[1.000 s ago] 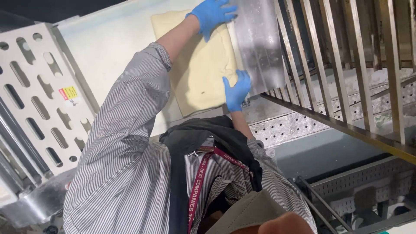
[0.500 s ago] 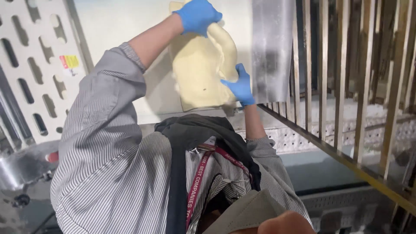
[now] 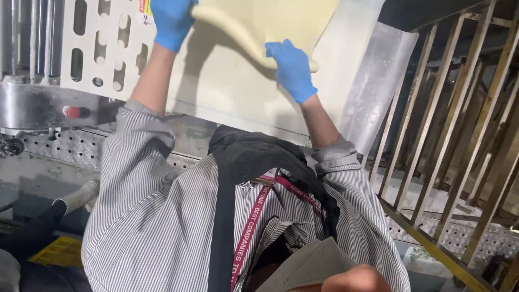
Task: Flattening dough using a commercial dough sheeter machine in a bakery.
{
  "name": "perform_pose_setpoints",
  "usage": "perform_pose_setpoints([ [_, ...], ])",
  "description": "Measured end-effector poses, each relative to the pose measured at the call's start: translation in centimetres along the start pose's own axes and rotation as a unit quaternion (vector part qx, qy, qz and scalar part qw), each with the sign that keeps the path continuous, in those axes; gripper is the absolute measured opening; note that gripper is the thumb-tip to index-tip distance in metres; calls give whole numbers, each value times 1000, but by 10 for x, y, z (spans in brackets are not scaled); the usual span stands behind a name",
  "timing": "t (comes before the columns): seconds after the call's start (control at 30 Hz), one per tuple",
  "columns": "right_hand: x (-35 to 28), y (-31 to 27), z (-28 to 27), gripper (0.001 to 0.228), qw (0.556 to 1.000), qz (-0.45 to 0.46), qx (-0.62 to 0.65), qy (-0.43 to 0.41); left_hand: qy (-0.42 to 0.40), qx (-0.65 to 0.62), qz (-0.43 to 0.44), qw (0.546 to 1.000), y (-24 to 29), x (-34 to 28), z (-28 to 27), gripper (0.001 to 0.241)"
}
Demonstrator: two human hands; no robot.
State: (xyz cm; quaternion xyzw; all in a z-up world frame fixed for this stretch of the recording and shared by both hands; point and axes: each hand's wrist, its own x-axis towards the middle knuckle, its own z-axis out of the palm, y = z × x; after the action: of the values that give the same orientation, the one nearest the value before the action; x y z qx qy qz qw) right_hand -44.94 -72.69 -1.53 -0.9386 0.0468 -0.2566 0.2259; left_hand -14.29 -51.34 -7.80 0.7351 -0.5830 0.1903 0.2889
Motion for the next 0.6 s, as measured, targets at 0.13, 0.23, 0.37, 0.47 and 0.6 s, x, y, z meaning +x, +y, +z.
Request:
perform_pose_setpoints([
  [0.13, -59, 6, 56, 53, 990, 24, 69, -118, -58, -9, -119, 991, 39, -110, 38, 42],
  [0.23, -90, 1, 67, 48, 977, 14, 85, -197, -192, -56, -203, 958, 92, -132, 22, 65],
  [0.37, -127, 6, 76, 41, 990, 57, 11, -125, -215, -97, -240, 942, 104, -134, 34, 82],
  [0.47, -128, 3, 73, 54, 993, 82, 21, -85, -204, -31, -269, 941, 98, -119, 61, 89],
  [0.6, -127, 7, 79, 59, 995, 48, 8, -87, -248, -20, -307, 919, 94, -96, 54, 91],
])
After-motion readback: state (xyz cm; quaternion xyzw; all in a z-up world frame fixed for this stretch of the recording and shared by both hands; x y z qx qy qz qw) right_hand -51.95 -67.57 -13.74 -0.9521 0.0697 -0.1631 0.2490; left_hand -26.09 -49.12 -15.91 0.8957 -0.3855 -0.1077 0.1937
